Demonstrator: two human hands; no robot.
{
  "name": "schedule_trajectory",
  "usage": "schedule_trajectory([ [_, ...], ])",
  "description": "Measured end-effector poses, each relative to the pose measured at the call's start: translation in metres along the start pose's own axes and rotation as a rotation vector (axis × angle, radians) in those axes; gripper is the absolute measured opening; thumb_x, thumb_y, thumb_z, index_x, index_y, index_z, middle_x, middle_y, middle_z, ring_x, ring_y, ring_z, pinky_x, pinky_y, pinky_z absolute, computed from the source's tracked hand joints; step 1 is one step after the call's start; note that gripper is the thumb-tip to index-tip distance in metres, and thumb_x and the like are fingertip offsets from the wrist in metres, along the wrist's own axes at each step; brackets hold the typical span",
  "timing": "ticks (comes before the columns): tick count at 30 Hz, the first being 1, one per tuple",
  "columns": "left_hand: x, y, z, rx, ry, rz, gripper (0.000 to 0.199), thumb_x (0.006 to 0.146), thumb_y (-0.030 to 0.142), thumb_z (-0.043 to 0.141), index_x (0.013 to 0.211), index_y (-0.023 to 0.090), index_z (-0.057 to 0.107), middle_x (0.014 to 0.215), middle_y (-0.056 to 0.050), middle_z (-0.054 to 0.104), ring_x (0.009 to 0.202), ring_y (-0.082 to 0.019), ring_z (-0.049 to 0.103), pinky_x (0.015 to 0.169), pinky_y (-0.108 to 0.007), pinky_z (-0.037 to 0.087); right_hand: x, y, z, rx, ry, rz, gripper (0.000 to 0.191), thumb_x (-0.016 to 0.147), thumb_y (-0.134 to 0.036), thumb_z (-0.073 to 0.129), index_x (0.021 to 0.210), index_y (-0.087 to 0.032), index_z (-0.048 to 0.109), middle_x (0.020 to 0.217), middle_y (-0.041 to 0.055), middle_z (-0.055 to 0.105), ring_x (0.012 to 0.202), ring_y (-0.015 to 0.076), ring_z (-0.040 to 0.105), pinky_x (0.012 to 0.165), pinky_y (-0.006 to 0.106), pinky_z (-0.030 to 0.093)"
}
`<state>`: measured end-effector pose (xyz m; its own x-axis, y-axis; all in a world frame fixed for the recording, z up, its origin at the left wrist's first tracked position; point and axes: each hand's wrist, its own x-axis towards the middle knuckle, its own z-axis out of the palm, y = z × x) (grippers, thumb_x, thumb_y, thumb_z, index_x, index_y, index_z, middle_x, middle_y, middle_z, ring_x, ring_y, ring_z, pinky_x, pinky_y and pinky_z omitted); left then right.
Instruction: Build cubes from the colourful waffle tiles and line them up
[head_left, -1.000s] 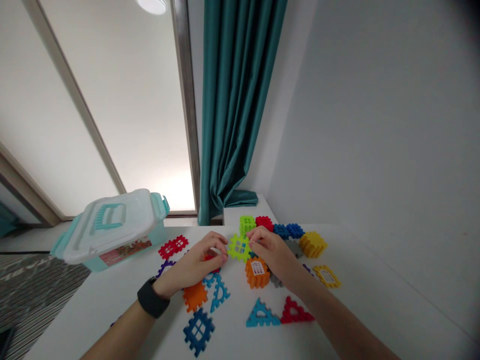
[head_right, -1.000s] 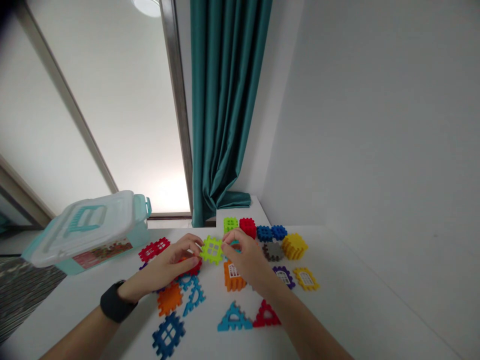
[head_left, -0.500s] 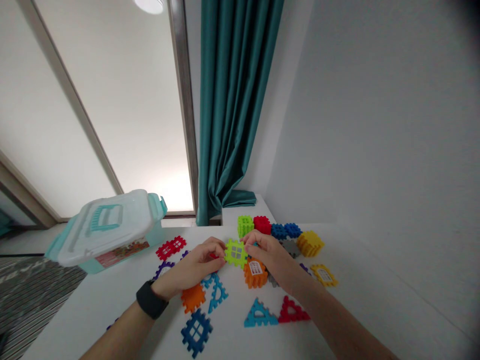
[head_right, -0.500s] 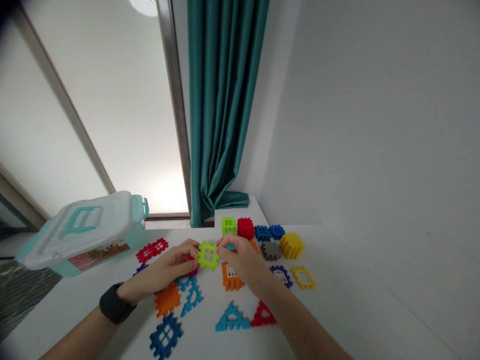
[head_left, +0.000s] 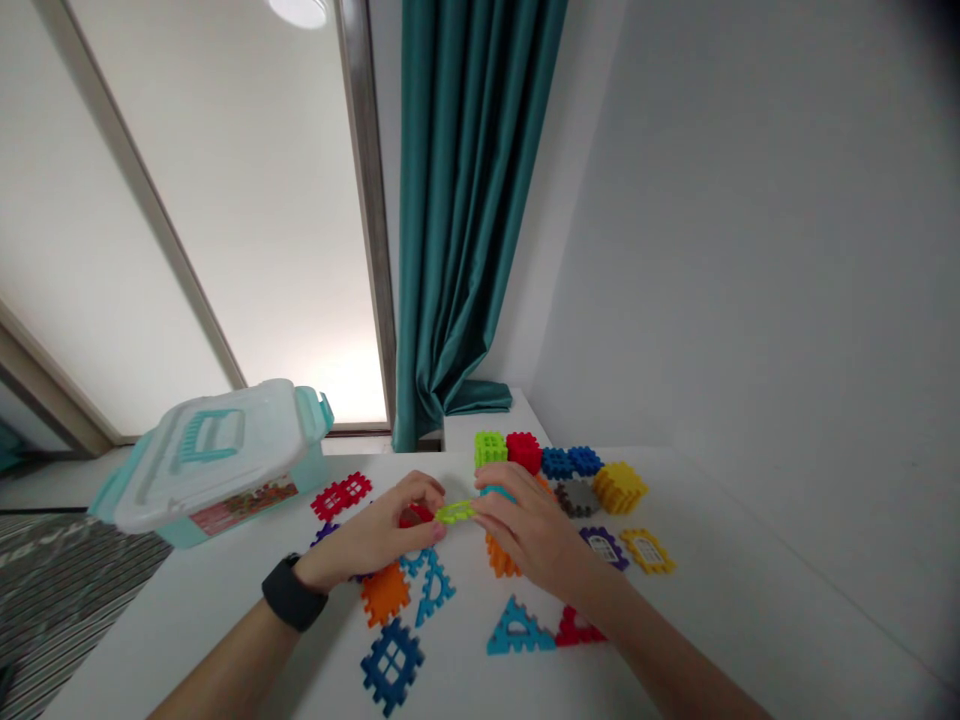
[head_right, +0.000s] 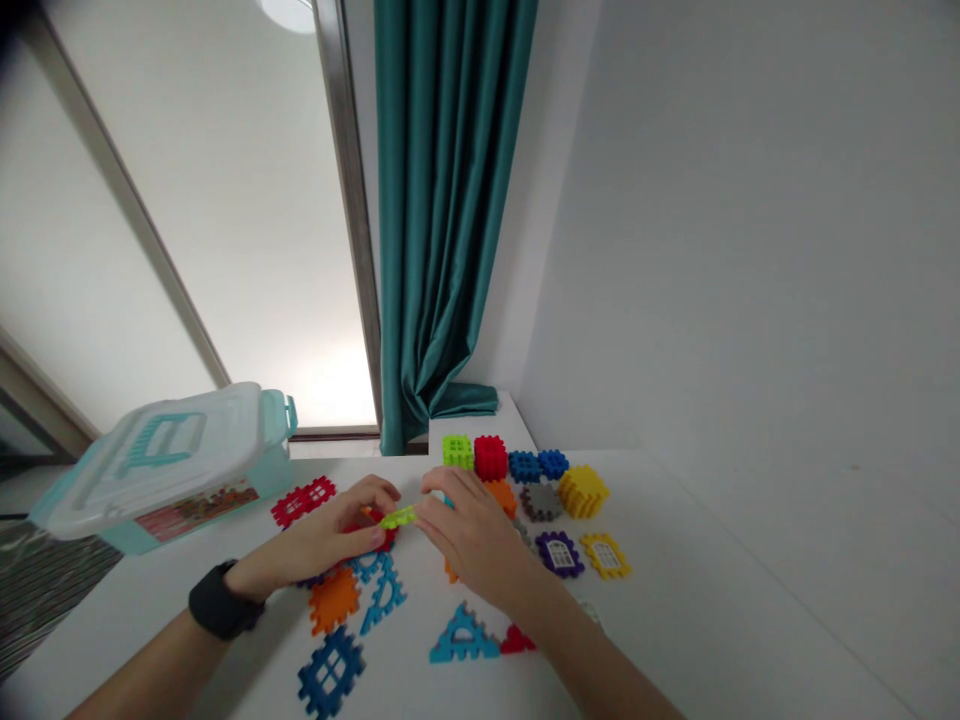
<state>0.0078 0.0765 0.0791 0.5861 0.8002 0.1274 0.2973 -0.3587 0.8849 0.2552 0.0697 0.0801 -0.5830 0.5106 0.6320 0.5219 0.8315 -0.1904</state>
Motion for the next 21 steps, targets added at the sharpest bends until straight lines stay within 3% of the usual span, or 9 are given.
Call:
schedule_trajectory([
  [5, -0.001, -0.002, 0.002, 0.172, 0.156, 0.086, 0.027, 0.089, 0.035, 0.068, 0.110, 0.024, 0.056, 0.128, -0.008, 0.051, 0.114, -0.023, 0.056, 0.096, -0.039, 0.051, -0.001, 0.007, 0.001, -0.006, -0.070, 0.025, 0.013, 0.096, -0.017, 0.055, 0.105, -0.024, 0.062, 0.116, 0.0105, 0.063, 0.113, 0.0265, 0.060, 0.100, 0.047, 0.052],
  [8, -0.001, -0.002, 0.006, 0.365, 0.276, 0.162, 0.034, 0.084, 0.031, 0.074, 0.113, 0.025, 0.056, 0.134, -0.009, 0.048, 0.122, -0.027, 0.053, 0.103, -0.045, 0.048, -0.002, 0.010, 0.003, 0.028, -0.068, 0.082, 0.038, 0.090, -0.021, 0.064, 0.127, -0.025, 0.056, 0.128, 0.0121, 0.062, 0.122, 0.0292, 0.058, 0.104, 0.051, 0.051],
  [11, -0.002, -0.004, 0.010, 0.519, 0.317, 0.239, 0.038, 0.084, 0.032, 0.075, 0.117, 0.025, 0.057, 0.136, -0.011, 0.048, 0.122, -0.029, 0.053, 0.105, -0.048, 0.047, -0.004, 0.010, 0.006, 0.035, -0.070, 0.096, 0.057, 0.088, -0.025, 0.069, 0.141, -0.026, 0.047, 0.137, 0.0129, 0.059, 0.127, 0.0301, 0.057, 0.107, 0.050, 0.049],
  [21, -0.003, -0.008, 0.012, 0.651, 0.374, 0.320, 0.037, 0.088, 0.034, 0.072, 0.119, 0.023, 0.055, 0.133, -0.013, 0.052, 0.118, -0.029, 0.055, 0.099, -0.045, 0.050, -0.006, 0.007, 0.012, -0.005, 0.039, 0.075, 0.049, 0.091, -0.030, 0.068, 0.137, -0.024, 0.050, 0.127, 0.0140, 0.063, 0.118, 0.0304, 0.061, 0.102, 0.050, 0.051],
])
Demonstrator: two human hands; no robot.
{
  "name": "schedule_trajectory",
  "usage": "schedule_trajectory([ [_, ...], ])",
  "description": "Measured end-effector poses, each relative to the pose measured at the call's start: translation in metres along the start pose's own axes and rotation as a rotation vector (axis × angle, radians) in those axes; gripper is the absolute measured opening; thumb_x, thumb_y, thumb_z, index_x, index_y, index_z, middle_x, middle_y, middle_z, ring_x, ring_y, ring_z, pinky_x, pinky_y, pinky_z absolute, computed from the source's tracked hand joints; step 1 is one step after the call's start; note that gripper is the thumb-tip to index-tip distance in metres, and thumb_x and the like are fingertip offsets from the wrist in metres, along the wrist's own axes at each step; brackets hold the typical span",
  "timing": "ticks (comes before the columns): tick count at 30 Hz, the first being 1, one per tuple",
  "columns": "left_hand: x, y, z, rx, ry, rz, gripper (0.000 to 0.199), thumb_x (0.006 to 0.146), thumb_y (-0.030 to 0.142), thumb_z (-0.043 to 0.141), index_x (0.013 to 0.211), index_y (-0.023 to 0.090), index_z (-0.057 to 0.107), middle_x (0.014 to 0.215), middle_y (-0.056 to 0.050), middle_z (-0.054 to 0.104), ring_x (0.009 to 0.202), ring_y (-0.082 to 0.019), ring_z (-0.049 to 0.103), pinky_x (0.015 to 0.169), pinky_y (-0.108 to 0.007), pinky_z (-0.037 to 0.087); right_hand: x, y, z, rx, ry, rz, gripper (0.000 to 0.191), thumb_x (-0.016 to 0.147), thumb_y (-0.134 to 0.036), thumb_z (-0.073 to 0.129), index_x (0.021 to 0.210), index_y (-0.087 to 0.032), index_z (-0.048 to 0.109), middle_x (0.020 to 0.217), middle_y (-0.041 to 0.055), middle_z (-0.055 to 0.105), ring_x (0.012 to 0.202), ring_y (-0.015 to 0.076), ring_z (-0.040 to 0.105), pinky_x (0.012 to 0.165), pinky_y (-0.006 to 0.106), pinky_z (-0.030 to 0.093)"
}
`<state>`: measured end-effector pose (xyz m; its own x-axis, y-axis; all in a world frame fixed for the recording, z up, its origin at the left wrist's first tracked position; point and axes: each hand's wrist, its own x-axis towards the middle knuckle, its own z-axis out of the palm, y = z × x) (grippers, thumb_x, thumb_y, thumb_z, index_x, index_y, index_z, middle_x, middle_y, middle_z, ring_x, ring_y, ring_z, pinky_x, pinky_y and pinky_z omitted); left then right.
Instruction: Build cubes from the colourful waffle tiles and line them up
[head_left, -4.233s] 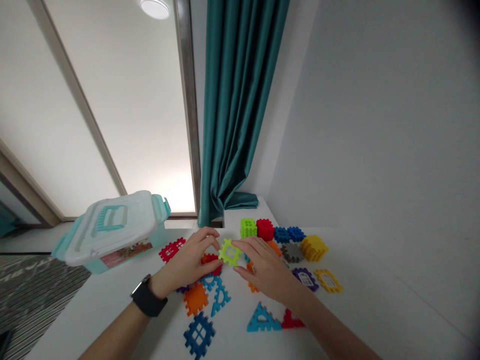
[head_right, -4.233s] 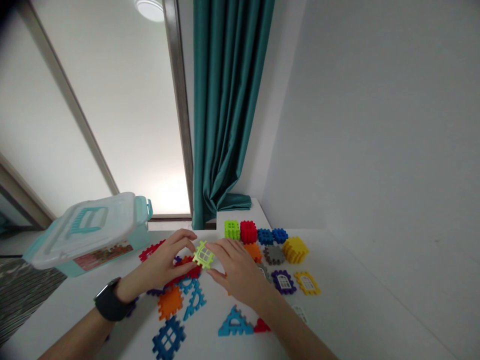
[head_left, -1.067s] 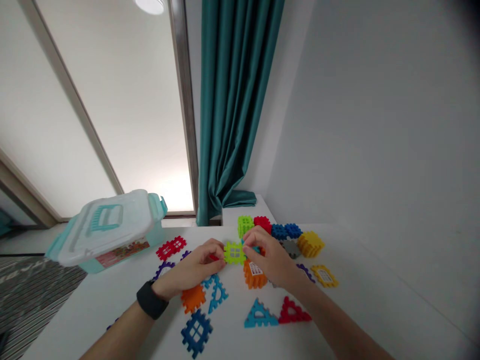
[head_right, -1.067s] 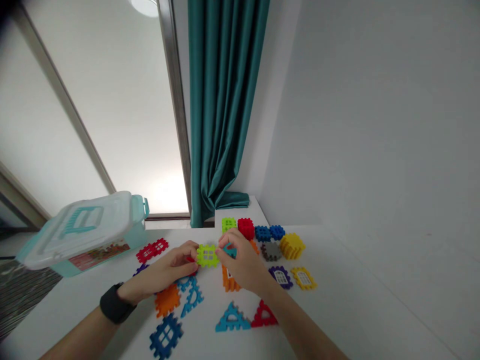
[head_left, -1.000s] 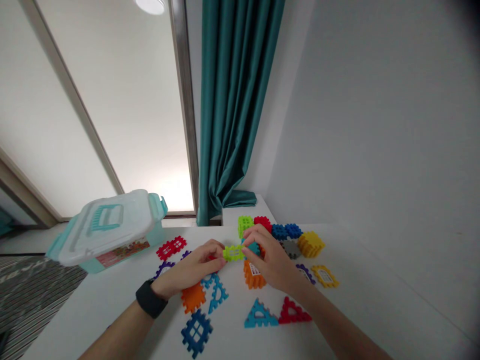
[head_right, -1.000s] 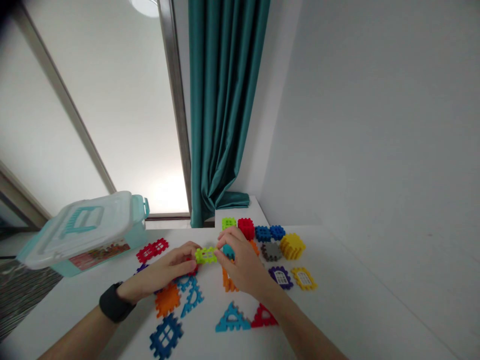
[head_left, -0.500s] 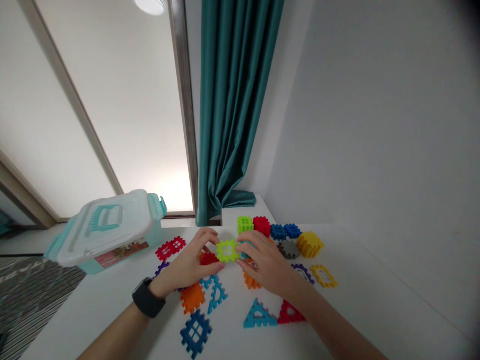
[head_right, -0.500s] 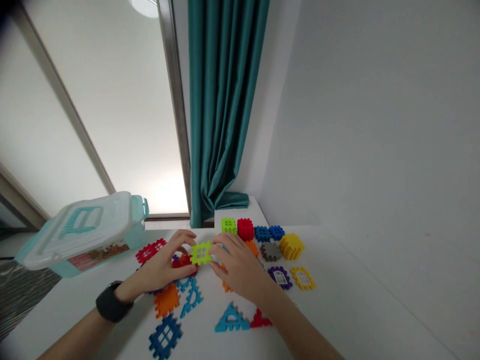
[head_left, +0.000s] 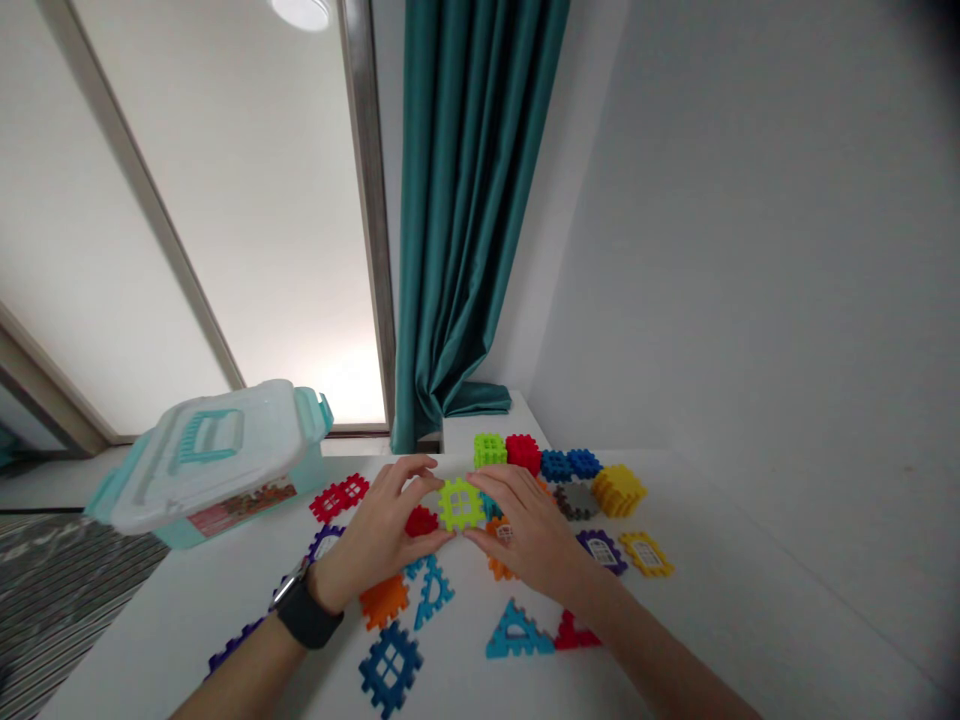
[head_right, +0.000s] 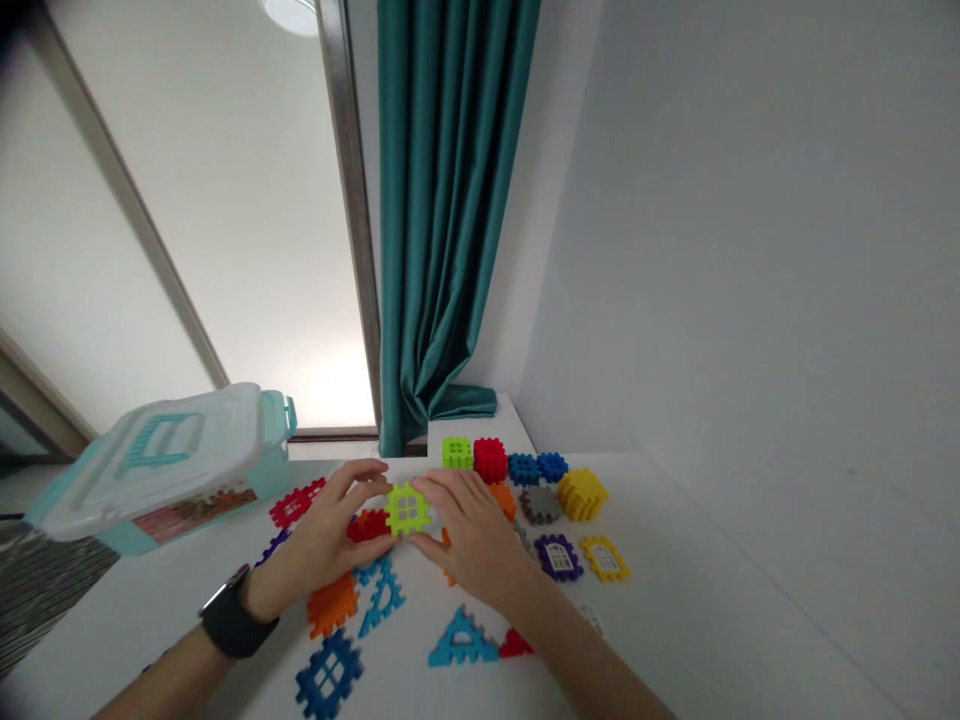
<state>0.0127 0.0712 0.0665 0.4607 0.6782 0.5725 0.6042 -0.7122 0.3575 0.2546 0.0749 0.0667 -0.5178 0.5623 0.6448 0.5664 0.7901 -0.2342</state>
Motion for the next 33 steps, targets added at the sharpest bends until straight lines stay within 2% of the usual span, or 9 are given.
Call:
schedule_trajectory([
  [6, 0.001, 0.004, 0.000, -0.016, -0.014, -0.017, 0.039, 0.086, 0.035, 0.073, 0.119, 0.024, 0.056, 0.133, -0.012, 0.052, 0.116, -0.030, 0.056, 0.098, -0.045, 0.050, -0.001, -0.003, 0.004, 0.027, 0.043, 0.034, 0.057, 0.088, -0.033, 0.071, 0.140, -0.025, 0.047, 0.125, 0.0136, 0.064, 0.116, 0.0317, 0.061, 0.100, 0.052, 0.050],
  [10, 0.001, 0.001, 0.002, -0.029, -0.019, -0.015, 0.039, 0.086, 0.036, 0.073, 0.118, 0.024, 0.057, 0.133, -0.013, 0.052, 0.115, -0.029, 0.056, 0.098, -0.045, 0.050, -0.002, -0.003, 0.003, 0.050, 0.027, 0.053, 0.059, 0.087, -0.030, 0.072, 0.140, -0.026, 0.046, 0.127, 0.0132, 0.064, 0.118, 0.0314, 0.060, 0.103, 0.053, 0.048],
  [14, 0.000, -0.005, 0.005, -0.043, -0.021, -0.019, 0.041, 0.085, 0.040, 0.073, 0.120, 0.025, 0.058, 0.134, -0.013, 0.051, 0.116, -0.030, 0.056, 0.099, -0.044, 0.049, -0.002, -0.001, -0.002, 0.091, -0.046, 0.092, 0.054, 0.086, -0.023, 0.070, 0.136, -0.028, 0.050, 0.130, 0.0115, 0.063, 0.122, 0.0302, 0.059, 0.105, 0.050, 0.047],
  [18, 0.001, -0.008, 0.010, -0.035, -0.035, -0.051, 0.049, 0.085, 0.038, 0.073, 0.129, 0.026, 0.054, 0.130, -0.011, 0.057, 0.113, -0.029, 0.058, 0.097, -0.044, 0.049, -0.001, 0.007, -0.006, 0.089, -0.076, 0.095, 0.039, 0.087, -0.021, 0.068, 0.124, -0.027, 0.058, 0.129, 0.0101, 0.064, 0.124, 0.0289, 0.057, 0.107, 0.051, 0.045],
  [20, 0.000, -0.009, 0.012, -0.023, -0.082, -0.097, 0.055, 0.087, 0.036, 0.071, 0.136, 0.025, 0.048, 0.124, -0.010, 0.061, 0.108, -0.028, 0.060, 0.096, -0.044, 0.049, 0.000, 0.015, -0.007, 0.065, -0.070, 0.103, 0.033, 0.086, -0.020, 0.069, 0.118, -0.026, 0.061, 0.129, 0.0101, 0.064, 0.125, 0.0292, 0.056, 0.109, 0.053, 0.043],
  [22, -0.002, -0.009, 0.016, 0.007, -0.147, -0.126, 0.052, 0.090, 0.034, 0.066, 0.138, 0.024, 0.048, 0.122, -0.010, 0.064, 0.108, -0.028, 0.061, 0.096, -0.045, 0.048, 0.000, 0.026, -0.008, 0.037, -0.055, 0.119, 0.030, 0.085, -0.019, 0.069, 0.114, -0.025, 0.063, 0.128, 0.0104, 0.064, 0.126, 0.0298, 0.055, 0.109, 0.055, 0.042],
  [26, -0.011, -0.014, 0.028, 0.090, -0.230, -0.123, 0.032, 0.095, 0.036, 0.059, 0.125, 0.024, 0.060, 0.124, -0.009, 0.063, 0.114, -0.028, 0.059, 0.099, -0.045, 0.045, 0.000, 0.054, -0.011, 0.018, -0.004, 0.143, 0.024, 0.084, -0.023, 0.069, 0.108, -0.024, 0.065, 0.123, 0.0105, 0.067, 0.122, 0.0295, 0.056, 0.107, 0.056, 0.042],
  [33, -0.021, -0.018, 0.043, 0.156, -0.290, -0.148, 0.028, 0.095, 0.036, 0.058, 0.121, 0.025, 0.064, 0.128, -0.009, 0.062, 0.120, -0.031, 0.055, 0.101, -0.049, 0.043, 0.000, 0.090, -0.011, 0.096, 0.024, 0.244, 0.018, 0.083, -0.025, 0.071, 0.100, -0.024, 0.066, 0.118, 0.0093, 0.068, 0.118, 0.0288, 0.056, 0.105, 0.053, 0.043],
])
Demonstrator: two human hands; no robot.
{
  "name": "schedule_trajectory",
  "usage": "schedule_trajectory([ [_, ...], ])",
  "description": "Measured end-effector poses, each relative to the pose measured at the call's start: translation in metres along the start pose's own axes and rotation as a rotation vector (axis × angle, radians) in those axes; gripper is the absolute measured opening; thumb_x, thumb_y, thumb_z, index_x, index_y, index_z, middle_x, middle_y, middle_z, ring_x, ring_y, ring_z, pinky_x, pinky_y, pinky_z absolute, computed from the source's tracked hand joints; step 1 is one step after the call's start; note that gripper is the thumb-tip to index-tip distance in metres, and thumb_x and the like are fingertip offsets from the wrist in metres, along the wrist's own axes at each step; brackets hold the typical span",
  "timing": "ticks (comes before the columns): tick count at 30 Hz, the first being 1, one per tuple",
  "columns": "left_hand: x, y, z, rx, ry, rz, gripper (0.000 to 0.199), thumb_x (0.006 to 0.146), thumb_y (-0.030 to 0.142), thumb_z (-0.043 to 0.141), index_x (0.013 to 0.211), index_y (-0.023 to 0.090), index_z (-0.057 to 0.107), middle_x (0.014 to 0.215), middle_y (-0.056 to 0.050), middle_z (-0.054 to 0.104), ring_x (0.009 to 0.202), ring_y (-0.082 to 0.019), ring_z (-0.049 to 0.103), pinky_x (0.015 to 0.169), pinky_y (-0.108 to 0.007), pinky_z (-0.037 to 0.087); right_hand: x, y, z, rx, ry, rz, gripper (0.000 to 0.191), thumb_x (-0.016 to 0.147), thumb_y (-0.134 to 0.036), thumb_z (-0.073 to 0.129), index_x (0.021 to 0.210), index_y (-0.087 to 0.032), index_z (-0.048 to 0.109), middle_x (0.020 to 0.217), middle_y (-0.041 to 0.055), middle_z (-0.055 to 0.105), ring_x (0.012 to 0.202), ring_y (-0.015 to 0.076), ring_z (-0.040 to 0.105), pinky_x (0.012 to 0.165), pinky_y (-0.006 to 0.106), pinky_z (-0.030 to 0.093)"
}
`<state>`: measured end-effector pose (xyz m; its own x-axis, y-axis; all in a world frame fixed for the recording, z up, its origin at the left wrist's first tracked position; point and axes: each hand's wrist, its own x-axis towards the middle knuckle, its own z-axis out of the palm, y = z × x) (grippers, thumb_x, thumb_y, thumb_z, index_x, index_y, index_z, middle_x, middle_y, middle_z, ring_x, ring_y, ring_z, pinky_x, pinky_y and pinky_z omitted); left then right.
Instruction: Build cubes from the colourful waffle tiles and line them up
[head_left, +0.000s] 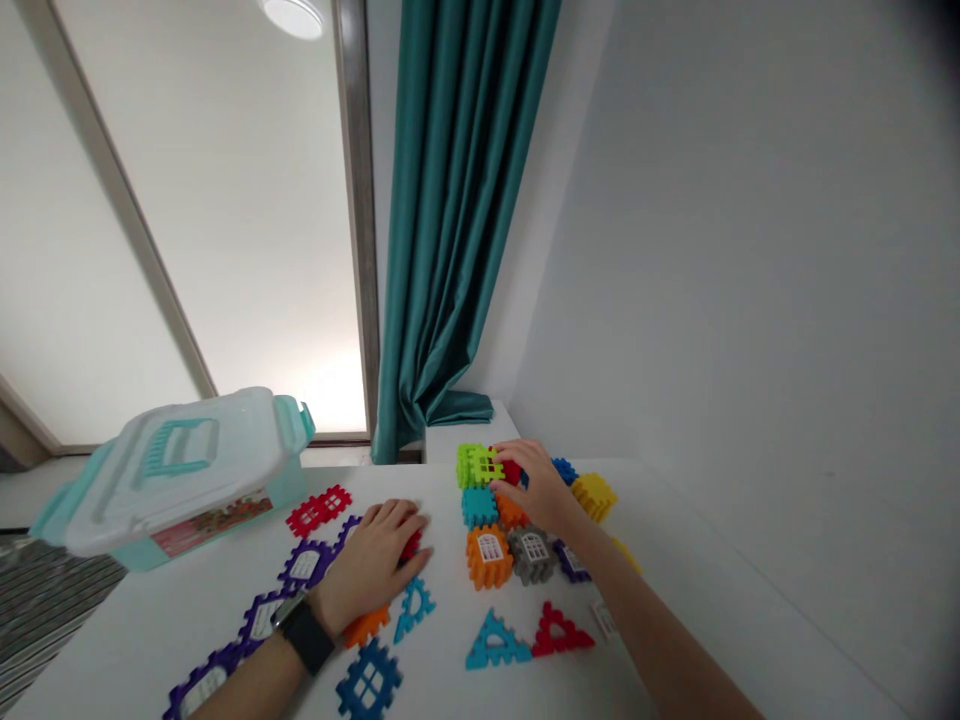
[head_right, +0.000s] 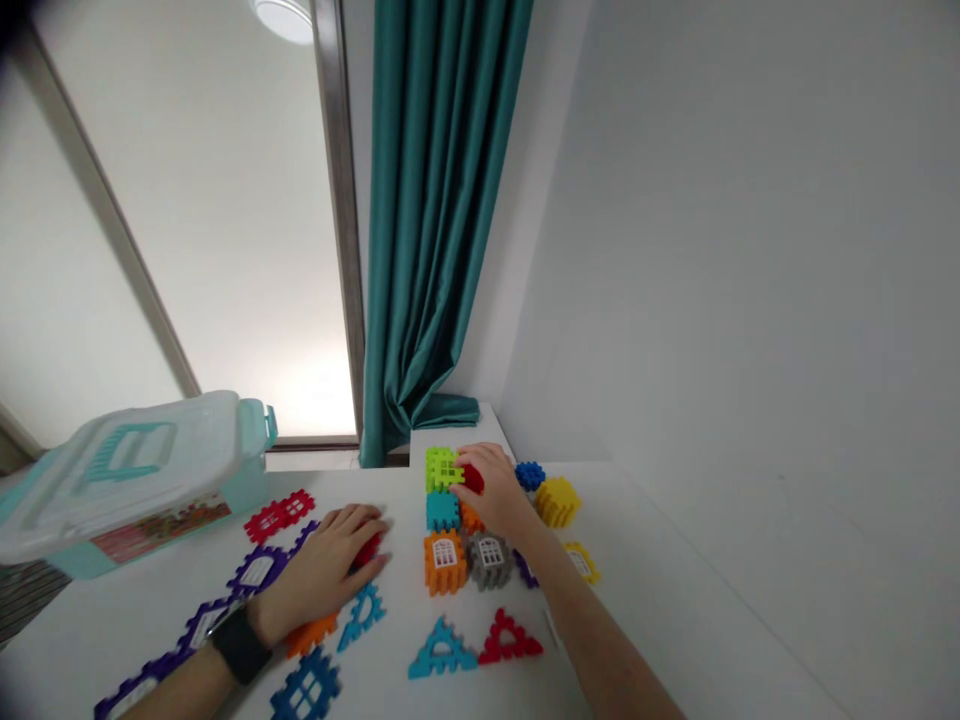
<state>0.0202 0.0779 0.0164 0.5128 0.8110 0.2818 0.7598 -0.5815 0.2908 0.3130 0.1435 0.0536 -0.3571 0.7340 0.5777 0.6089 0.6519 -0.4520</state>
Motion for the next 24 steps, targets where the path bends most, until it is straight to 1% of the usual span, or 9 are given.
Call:
schedule_trajectory([
  [4, 0.000, 0.002, 0.000, 0.008, 0.005, 0.004, 0.028, 0.095, 0.032, 0.057, 0.121, 0.025, 0.063, 0.126, -0.009, 0.062, 0.120, -0.031, 0.054, 0.101, -0.049, 0.043, 0.008, 0.010, 0.007, -0.004, -0.010, 0.040, 0.019, 0.081, -0.024, 0.072, 0.098, -0.022, 0.066, 0.116, 0.0089, 0.069, 0.116, 0.0279, 0.056, 0.104, 0.052, 0.044],
  [9, 0.000, 0.003, -0.003, 0.015, -0.021, -0.006, 0.029, 0.096, 0.033, 0.056, 0.123, 0.025, 0.063, 0.128, -0.009, 0.062, 0.120, -0.031, 0.054, 0.102, -0.050, 0.043, 0.023, 0.017, 0.012, -0.011, -0.052, 0.066, 0.022, 0.078, -0.021, 0.076, 0.098, -0.021, 0.067, 0.116, 0.0074, 0.069, 0.116, 0.0275, 0.055, 0.104, 0.049, 0.043],
  [13, 0.001, 0.004, -0.003, 0.004, -0.009, -0.004, 0.029, 0.096, 0.032, 0.056, 0.123, 0.025, 0.063, 0.127, -0.009, 0.062, 0.119, -0.031, 0.054, 0.102, -0.050, 0.042, 0.033, 0.019, 0.013, -0.024, -0.081, 0.082, 0.017, 0.082, -0.026, 0.073, 0.098, -0.021, 0.068, 0.113, 0.0051, 0.070, 0.117, 0.0279, 0.056, 0.104, 0.047, 0.041],
  [15, 0.001, 0.003, -0.003, 0.001, 0.001, 0.002, 0.028, 0.096, 0.032, 0.056, 0.122, 0.025, 0.063, 0.126, -0.009, 0.063, 0.118, -0.031, 0.055, 0.101, -0.049, 0.043, 0.035, 0.021, 0.014, -0.031, -0.095, 0.088, 0.015, 0.084, -0.027, 0.071, 0.098, -0.021, 0.068, 0.112, 0.0043, 0.071, 0.117, 0.0279, 0.056, 0.104, 0.047, 0.040],
  [17, 0.001, 0.003, -0.003, 0.006, 0.000, 0.005, 0.028, 0.096, 0.032, 0.056, 0.122, 0.025, 0.063, 0.126, -0.009, 0.063, 0.118, -0.030, 0.055, 0.101, -0.049, 0.043, 0.037, 0.024, 0.015, -0.039, -0.107, 0.092, 0.016, 0.083, -0.027, 0.073, 0.097, -0.021, 0.068, 0.111, 0.0043, 0.071, 0.117, 0.0277, 0.056, 0.105, 0.047, 0.040],
  [21, 0.001, 0.004, -0.003, 0.027, -0.022, -0.005, 0.029, 0.097, 0.032, 0.055, 0.124, 0.025, 0.063, 0.129, -0.008, 0.062, 0.121, -0.030, 0.053, 0.103, -0.049, 0.043, 0.039, 0.031, 0.020, -0.056, -0.126, 0.097, 0.020, 0.079, -0.025, 0.077, 0.097, -0.023, 0.067, 0.111, 0.0059, 0.071, 0.116, 0.0274, 0.057, 0.105, 0.048, 0.040],
  [24, 0.001, 0.004, -0.004, 0.038, -0.037, -0.016, 0.030, 0.097, 0.032, 0.054, 0.125, 0.025, 0.062, 0.130, -0.008, 0.061, 0.122, -0.030, 0.053, 0.104, -0.049, 0.043, 0.039, 0.035, 0.022, -0.071, -0.139, 0.095, 0.020, 0.080, -0.026, 0.076, 0.098, -0.024, 0.067, 0.111, 0.0064, 0.071, 0.116, 0.0278, 0.057, 0.105, 0.048, 0.040],
])
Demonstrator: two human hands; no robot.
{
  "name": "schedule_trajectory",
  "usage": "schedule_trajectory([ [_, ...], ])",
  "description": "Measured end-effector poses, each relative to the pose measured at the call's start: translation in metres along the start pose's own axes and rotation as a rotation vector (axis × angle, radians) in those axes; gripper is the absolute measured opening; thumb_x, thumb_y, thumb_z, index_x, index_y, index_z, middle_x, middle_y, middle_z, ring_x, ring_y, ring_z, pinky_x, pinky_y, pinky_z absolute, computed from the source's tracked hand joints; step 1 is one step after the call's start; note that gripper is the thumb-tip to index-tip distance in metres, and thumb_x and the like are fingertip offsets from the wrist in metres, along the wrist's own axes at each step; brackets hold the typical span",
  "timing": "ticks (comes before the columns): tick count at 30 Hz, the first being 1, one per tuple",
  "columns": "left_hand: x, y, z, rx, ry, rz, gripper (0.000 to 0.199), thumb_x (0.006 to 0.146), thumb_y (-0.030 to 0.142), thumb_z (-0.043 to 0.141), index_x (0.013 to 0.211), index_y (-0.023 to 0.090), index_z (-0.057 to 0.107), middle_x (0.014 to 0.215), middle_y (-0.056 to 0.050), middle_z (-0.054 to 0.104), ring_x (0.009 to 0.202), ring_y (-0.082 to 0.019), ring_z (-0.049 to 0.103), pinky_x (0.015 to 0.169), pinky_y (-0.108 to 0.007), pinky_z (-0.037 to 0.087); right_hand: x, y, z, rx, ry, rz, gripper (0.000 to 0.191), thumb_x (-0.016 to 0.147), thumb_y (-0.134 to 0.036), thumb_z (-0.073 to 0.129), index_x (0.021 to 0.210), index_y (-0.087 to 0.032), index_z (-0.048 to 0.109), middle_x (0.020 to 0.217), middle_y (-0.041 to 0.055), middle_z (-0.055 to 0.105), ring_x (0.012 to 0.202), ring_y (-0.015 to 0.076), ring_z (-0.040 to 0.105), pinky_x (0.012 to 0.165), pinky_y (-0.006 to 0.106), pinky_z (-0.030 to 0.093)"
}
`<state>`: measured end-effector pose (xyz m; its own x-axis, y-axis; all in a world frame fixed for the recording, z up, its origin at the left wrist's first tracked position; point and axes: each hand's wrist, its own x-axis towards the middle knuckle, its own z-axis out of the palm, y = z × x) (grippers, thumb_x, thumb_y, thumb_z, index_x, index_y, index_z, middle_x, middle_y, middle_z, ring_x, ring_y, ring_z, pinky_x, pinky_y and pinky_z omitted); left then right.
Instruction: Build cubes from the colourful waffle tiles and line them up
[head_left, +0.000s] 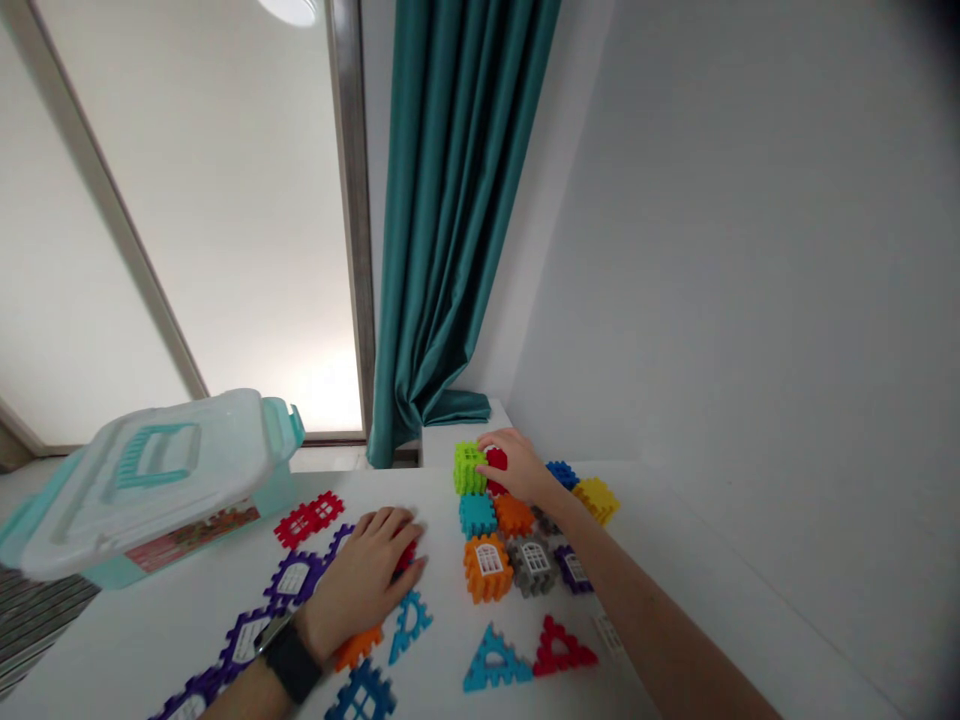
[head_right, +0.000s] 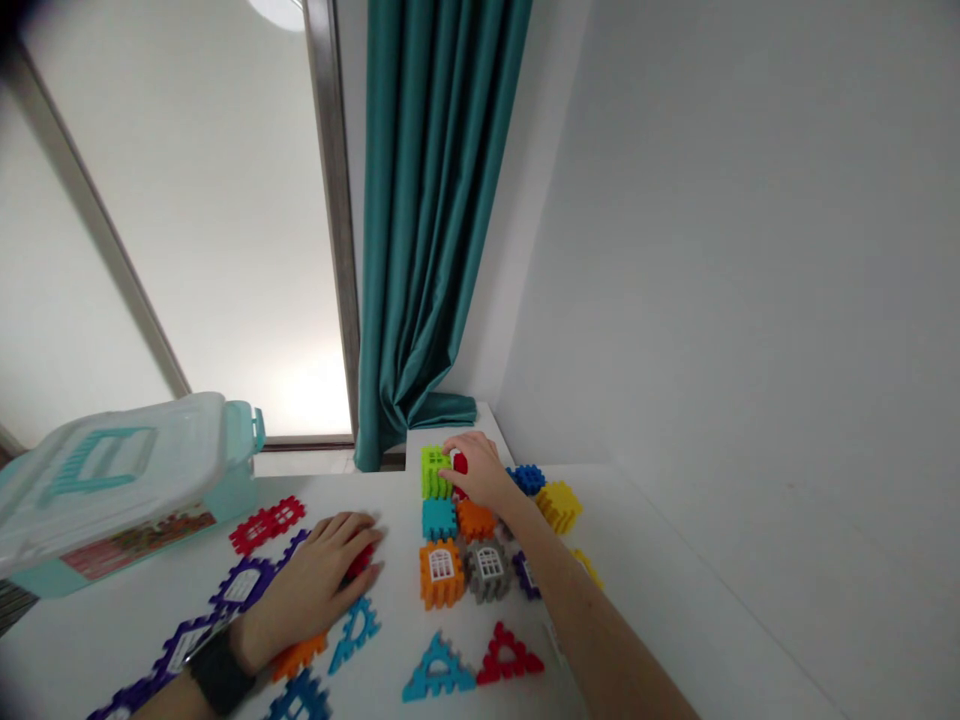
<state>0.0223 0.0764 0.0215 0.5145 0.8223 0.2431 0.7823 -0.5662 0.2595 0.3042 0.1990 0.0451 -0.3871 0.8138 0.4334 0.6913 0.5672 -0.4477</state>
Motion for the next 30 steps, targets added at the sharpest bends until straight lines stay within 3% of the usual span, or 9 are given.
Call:
schedule_trajectory([
  [30, 0.000, -0.001, 0.002, 0.005, 0.002, 0.008, 0.030, 0.097, 0.034, 0.054, 0.125, 0.026, 0.062, 0.129, -0.008, 0.062, 0.121, -0.030, 0.054, 0.103, -0.049, 0.043, -0.013, 0.000, -0.001, -0.067, 0.020, -0.056, 0.028, 0.079, -0.025, 0.074, 0.106, -0.024, 0.065, 0.118, 0.0083, 0.070, 0.115, 0.0287, 0.058, 0.103, 0.049, 0.041],
])
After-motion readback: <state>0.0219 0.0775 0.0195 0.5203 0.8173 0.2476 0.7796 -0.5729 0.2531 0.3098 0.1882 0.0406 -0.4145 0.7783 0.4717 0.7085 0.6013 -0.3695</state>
